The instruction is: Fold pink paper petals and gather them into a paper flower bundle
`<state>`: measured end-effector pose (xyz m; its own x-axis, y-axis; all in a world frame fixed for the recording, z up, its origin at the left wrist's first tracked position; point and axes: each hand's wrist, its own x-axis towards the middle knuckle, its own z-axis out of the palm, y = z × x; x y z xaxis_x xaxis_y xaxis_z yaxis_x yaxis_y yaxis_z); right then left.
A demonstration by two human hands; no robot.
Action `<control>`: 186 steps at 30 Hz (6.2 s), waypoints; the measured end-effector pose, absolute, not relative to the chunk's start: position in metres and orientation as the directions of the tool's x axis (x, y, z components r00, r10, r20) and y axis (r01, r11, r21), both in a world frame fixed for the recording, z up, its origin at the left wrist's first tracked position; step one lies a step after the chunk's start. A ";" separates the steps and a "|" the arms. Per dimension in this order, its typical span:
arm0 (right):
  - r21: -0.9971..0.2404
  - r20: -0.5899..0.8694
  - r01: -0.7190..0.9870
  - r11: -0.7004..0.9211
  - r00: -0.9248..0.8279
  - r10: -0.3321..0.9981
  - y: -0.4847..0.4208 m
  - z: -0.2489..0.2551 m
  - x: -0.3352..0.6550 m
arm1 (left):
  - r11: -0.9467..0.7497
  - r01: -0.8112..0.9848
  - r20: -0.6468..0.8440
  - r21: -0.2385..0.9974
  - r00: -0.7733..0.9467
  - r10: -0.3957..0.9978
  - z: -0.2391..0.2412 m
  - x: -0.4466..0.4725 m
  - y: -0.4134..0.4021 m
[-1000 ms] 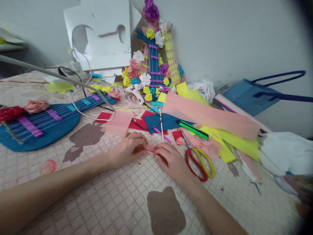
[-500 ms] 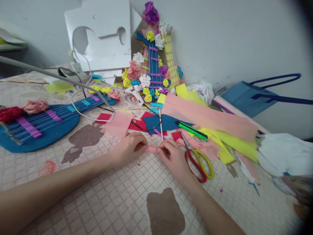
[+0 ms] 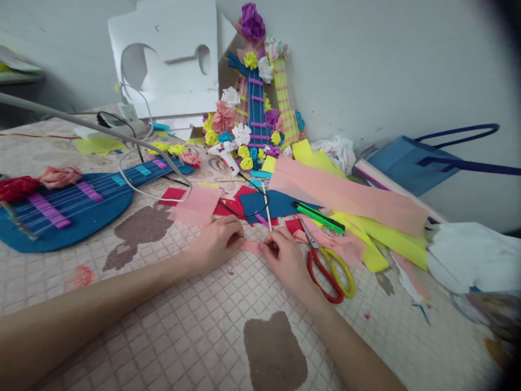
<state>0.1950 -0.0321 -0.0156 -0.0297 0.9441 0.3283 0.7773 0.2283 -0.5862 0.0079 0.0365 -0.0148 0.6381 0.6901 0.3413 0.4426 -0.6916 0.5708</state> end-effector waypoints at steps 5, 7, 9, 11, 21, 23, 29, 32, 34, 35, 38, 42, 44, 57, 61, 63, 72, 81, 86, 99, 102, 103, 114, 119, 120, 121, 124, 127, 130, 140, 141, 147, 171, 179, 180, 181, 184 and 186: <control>-0.570 0.323 0.789 0.229 -0.041 0.945 -0.031 -0.018 0.195 | -0.678 0.461 0.337 0.572 0.621 0.707 -0.018 0.009 0.037; -0.568 0.311 0.793 0.220 -0.040 0.949 -0.031 -0.018 0.195 | -0.675 0.466 0.333 0.572 0.620 0.710 -0.018 0.009 0.037; -0.571 0.301 0.793 0.212 -0.039 0.953 -0.031 -0.018 0.195 | -0.680 0.459 0.335 0.572 0.625 0.705 -0.019 0.008 0.037; -0.571 0.294 0.793 0.211 -0.042 0.955 -0.031 -0.018 0.195 | -0.686 0.451 0.340 0.571 0.631 0.697 -0.019 0.008 0.037; -0.517 0.343 0.813 0.267 -0.089 0.935 -0.034 -0.012 0.192 | -0.672 0.382 0.364 0.635 0.619 0.696 -0.014 0.007 0.036; -0.493 0.385 0.810 0.319 -0.126 0.914 -0.039 -0.005 0.190 | -0.673 0.305 0.398 0.674 0.617 0.679 -0.008 0.004 0.034; -0.579 0.410 0.709 0.402 -0.173 0.896 -0.051 0.008 0.179 | -0.631 0.307 0.325 0.713 0.653 0.684 0.011 -0.002 0.024; -0.646 0.401 0.667 0.371 -0.117 0.909 -0.054 0.010 0.176 | -0.505 0.328 0.185 0.799 0.664 0.725 0.017 -0.003 0.021; -0.722 0.353 0.617 0.314 -0.062 0.934 -0.054 0.013 0.174 | -0.445 0.336 0.131 0.830 0.658 0.741 0.020 -0.003 0.019; -0.757 0.318 0.588 0.284 -0.048 0.947 -0.054 0.014 0.174 | -0.427 0.337 0.119 0.839 0.653 0.748 0.021 -0.003 0.019; -0.816 0.219 0.534 0.219 -0.065 0.974 -0.054 0.015 0.172 | -0.397 0.326 0.098 0.858 0.655 0.749 0.021 -0.004 0.017; -0.850 0.161 0.501 0.162 -0.046 0.986 -0.054 0.013 0.171 | -0.343 0.342 0.041 0.875 0.654 0.756 0.018 -0.004 0.015; -0.865 0.157 0.477 0.154 -0.032 0.987 -0.054 0.010 0.172 | -0.323 0.362 0.016 0.875 0.644 0.765 0.019 -0.004 0.015; -0.980 -0.170 0.113 -0.162 -0.061 0.984 -0.050 0.007 0.190 | -0.327 0.399 0.005 0.856 0.627 0.779 0.020 -0.009 0.026; -0.976 -0.182 0.135 -0.169 -0.088 0.979 -0.050 0.004 0.191 | -0.329 0.383 0.012 0.863 0.637 0.771 0.022 -0.011 0.028; -0.968 -0.165 0.208 -0.141 -0.105 0.981 -0.049 0.003 0.191 | -0.344 0.387 0.023 0.856 0.635 0.772 0.023 -0.012 0.028; -0.862 0.092 0.490 0.131 -0.103 0.990 -0.052 0.011 0.181 | -0.365 0.395 0.033 0.843 0.639 0.768 0.020 -0.008 0.017; -0.909 0.056 0.410 0.074 -0.055 0.997 -0.052 0.009 0.183 | -0.200 0.361 -0.099 0.911 0.660 0.745 0.024 -0.013 0.020; -0.921 0.030 0.387 0.037 -0.025 0.999 -0.050 0.007 0.186 | 0.009 0.308 -0.219 0.951 0.656 0.722 0.020 -0.017 0.034; -0.937 0.015 0.347 0.035 -0.059 0.998 -0.050 0.005 0.188 | -0.182 0.295 -0.084 0.938 0.703 0.706 0.028 -0.016 0.037; -0.933 0.017 0.358 0.038 -0.062 0.998 -0.050 0.006 0.187 | -0.141 0.341 -0.142 0.929 0.684 0.716 0.029 -0.014 0.034; -0.932 0.019 0.361 0.040 -0.063 0.998 -0.050 0.006 0.187 | -0.141 0.337 -0.141 0.931 0.686 0.714 0.028 -0.014 0.034; -0.919 0.044 0.389 0.057 -0.043 0.998 -0.051 0.006 0.190 | -0.158 0.342 -0.152 0.926 0.723 0.674 0.021 -0.021 0.040; -0.918 0.060 0.388 0.081 -0.067 0.996 -0.051 0.007 0.189 | -0.385 0.328 0.006 0.863 0.754 0.657 0.025 -0.013 0.036; -0.921 0.065 0.379 0.086 -0.068 0.996 -0.052 0.008 0.188 | -0.390 0.344 0.001 0.854 0.748 0.664 0.026 -0.009 0.033; -0.924 0.070 0.371 0.090 -0.066 0.995 -0.052 0.008 0.186 | -0.381 0.356 -0.009 0.853 0.741 0.672 0.026 -0.005 0.029; -0.922 0.074 0.378 0.086 -0.046 0.996 -0.052 0.010 0.182 | -0.342 0.367 -0.025 0.865 0.713 0.701 0.027 0.003 0.023; -0.936 0.013 0.349 0.037 -0.071 0.997 -0.052 0.011 0.186 | -0.310 0.366 -0.034 0.877 0.692 0.721 0.027 0.002 0.024; -0.950 -0.090 0.310 -0.040 -0.146 0.985 -0.051 0.015 0.194 | -0.271 0.395 -0.069 0.878 0.664 0.744 0.027 -0.002 0.027; -0.911 0.074 0.400 0.104 -0.090 0.993 -0.045 0.010 0.196 | -0.196 0.375 -0.119 0.906 0.670 0.733 0.021 -0.007 0.035; -0.909 0.077 0.404 0.103 -0.079 0.994 -0.044 0.009 0.198 | -0.164 0.376 -0.141 0.912 0.662 0.736 0.020 -0.010 0.039; -0.888 0.106 0.440 0.131 -0.081 0.991 -0.047 0.010 0.203 | -0.355 0.357 0.047 0.864 0.645 0.763 0.028 -0.008 0.041; -0.152 0.169 0.970 -0.190 0.215 0.962 -0.109 -0.003 0.295 | -0.386 0.524 0.009 0.759 0.584 0.812 0.017 0.163 0.045; -0.139 0.211 0.961 -0.239 0.265 0.941 -0.112 -0.004 0.294 | -0.403 0.672 -0.032 0.622 0.535 0.844 0.012 0.153 0.037; -0.151 0.232 0.957 -0.248 0.278 0.932 -0.114 -0.003 0.297 | -0.404 0.679 -0.034 0.612 0.534 0.845 0.012 0.154 0.037; -0.161 0.256 0.951 -0.262 0.297 0.920 -0.117 -0.002 0.301 | -0.406 0.686 -0.036 0.604 0.532 0.846 0.012 0.154 0.037; -0.169 0.321 0.921 -0.351 0.388 0.864 -0.125 0.004 0.315 | -0.404 0.703 -0.033 0.585 0.519 0.854 0.012 0.156 0.037; -0.162 0.362 0.897 -0.412 0.442 0.821 -0.128 0.009 0.320 | -0.399 0.713 -0.033 0.576 0.508 0.861 0.011 0.156 0.037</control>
